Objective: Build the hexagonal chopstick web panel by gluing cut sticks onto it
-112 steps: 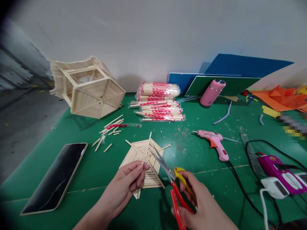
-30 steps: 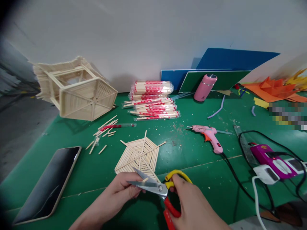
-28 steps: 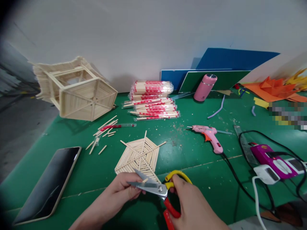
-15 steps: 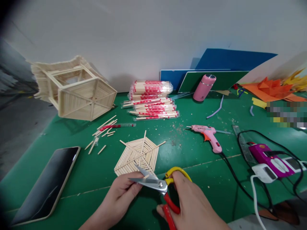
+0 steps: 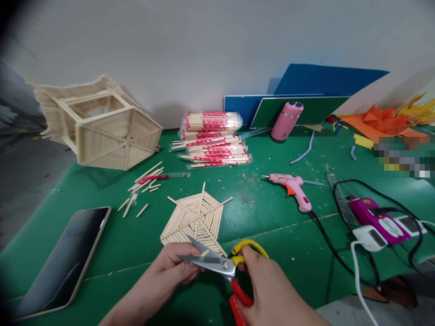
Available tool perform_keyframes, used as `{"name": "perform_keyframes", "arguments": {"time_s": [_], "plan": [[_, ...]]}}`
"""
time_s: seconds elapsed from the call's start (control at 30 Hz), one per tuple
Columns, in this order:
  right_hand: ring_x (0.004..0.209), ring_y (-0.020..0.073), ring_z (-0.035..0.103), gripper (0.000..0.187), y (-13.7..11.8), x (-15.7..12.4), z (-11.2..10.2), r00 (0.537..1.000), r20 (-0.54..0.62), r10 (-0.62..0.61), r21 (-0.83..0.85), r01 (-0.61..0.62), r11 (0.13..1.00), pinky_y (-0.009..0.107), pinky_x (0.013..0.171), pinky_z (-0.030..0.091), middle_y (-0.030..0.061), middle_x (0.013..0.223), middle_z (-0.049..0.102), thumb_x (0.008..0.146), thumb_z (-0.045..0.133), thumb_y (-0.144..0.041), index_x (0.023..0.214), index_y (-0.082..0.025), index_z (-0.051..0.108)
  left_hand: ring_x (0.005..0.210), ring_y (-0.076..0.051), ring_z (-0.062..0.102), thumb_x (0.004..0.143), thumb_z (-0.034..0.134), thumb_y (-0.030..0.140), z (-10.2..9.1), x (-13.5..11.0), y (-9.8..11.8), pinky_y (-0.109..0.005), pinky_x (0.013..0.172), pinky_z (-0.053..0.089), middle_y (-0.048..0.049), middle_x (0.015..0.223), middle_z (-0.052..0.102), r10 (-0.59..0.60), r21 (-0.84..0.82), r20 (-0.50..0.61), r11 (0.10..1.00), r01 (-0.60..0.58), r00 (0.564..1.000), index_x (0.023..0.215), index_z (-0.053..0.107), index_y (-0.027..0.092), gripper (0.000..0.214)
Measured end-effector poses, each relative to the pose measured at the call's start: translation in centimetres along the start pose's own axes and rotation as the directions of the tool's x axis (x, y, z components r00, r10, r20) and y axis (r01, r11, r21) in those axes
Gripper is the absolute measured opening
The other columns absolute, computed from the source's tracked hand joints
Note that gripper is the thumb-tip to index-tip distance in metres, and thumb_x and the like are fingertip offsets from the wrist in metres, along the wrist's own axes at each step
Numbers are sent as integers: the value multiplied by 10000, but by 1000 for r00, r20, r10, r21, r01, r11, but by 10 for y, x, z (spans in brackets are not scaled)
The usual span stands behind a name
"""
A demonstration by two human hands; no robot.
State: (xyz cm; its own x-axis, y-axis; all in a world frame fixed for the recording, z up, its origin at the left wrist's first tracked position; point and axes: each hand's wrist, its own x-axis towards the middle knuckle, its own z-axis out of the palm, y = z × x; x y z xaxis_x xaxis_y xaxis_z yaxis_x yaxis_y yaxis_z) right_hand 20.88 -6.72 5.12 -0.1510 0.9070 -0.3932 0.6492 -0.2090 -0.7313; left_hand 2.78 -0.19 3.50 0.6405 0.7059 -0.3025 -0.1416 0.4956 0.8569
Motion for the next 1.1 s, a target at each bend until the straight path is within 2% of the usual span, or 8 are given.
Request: {"name": "perform_keyframes", "arguments": {"time_s": [0.2, 0.33, 0.5, 0.67, 0.77, 0.87, 0.97, 1.1], "plan": [[691, 177, 569, 195, 3, -3, -2, 999, -12, 39, -100, -40, 994, 270, 627, 438, 45, 809, 600, 651, 507, -220, 818, -212, 406, 418, -41, 293, 602, 662, 255, -4, 0, -7, -203, 420, 146, 39, 462, 438, -146, -69, 12, 987, 147, 989, 599, 637, 123, 134], [786, 225, 556, 333, 4, -6, -6, 999, -22, 27, -227, -32, 973, 328, 667, 442, 102, 909, 582, 654, 551, -340, 920, -179, 432, 394, -31, 305, 645, 666, 389, -2, -2, -6, -198, 418, 160, 35, 441, 429, -225, -98, 104, 967, 235, 969, 605, 651, 111, 281], [745, 215, 565, 374, -2, -8, -11, 1000, -22, 3, -248, -8, 969, 319, 653, 442, 86, 882, 594, 600, 593, -325, 919, -178, 463, 346, -28, 317, 568, 718, 465, 0, -2, -4, -197, 376, 144, 24, 424, 446, -226, -186, 287, 940, 286, 931, 553, 644, 115, 357], [709, 203, 577, 329, 3, -9, -7, 999, -16, 28, -199, -31, 980, 285, 627, 427, 52, 818, 617, 576, 588, -262, 871, -203, 454, 311, -18, 284, 573, 714, 467, -4, 2, -13, -195, 373, 141, 35, 394, 436, -246, -237, 292, 918, 319, 924, 542, 625, 115, 365], [690, 185, 576, 275, 10, -5, -4, 998, -39, 53, -166, -59, 984, 259, 595, 411, 39, 795, 611, 600, 557, -218, 842, -210, 428, 368, -26, 293, 636, 688, 391, -1, 6, -13, -186, 398, 171, 49, 427, 423, -164, -126, 99, 976, 176, 981, 612, 636, 118, 279], [641, 154, 562, 186, 14, -1, -2, 995, -85, 59, -128, -69, 989, 240, 559, 386, 12, 752, 600, 685, 525, -251, 822, -219, 403, 511, -69, 402, 722, 617, 328, 6, 8, -7, -188, 486, 288, 16, 555, 502, 96, 147, -87, 986, -83, 992, 660, 634, 131, 207], [632, 149, 544, 272, 14, -2, -2, 995, -81, 62, -120, -72, 990, 236, 542, 374, -6, 751, 589, 701, 559, -351, 874, -227, 388, 629, -111, 458, 792, 526, 294, 11, 6, -1, -212, 594, 349, -14, 652, 556, 259, 332, -59, 916, -226, 964, 692, 641, 142, 215], [671, 154, 530, 342, 10, -6, -4, 998, -40, 44, -155, -50, 987, 242, 559, 379, 7, 814, 578, 684, 580, -372, 916, -228, 373, 527, -77, 363, 766, 568, 305, 8, 4, -1, -196, 497, 280, 19, 577, 487, 178, 229, -21, 959, -169, 984, 695, 650, 139, 198]]}}
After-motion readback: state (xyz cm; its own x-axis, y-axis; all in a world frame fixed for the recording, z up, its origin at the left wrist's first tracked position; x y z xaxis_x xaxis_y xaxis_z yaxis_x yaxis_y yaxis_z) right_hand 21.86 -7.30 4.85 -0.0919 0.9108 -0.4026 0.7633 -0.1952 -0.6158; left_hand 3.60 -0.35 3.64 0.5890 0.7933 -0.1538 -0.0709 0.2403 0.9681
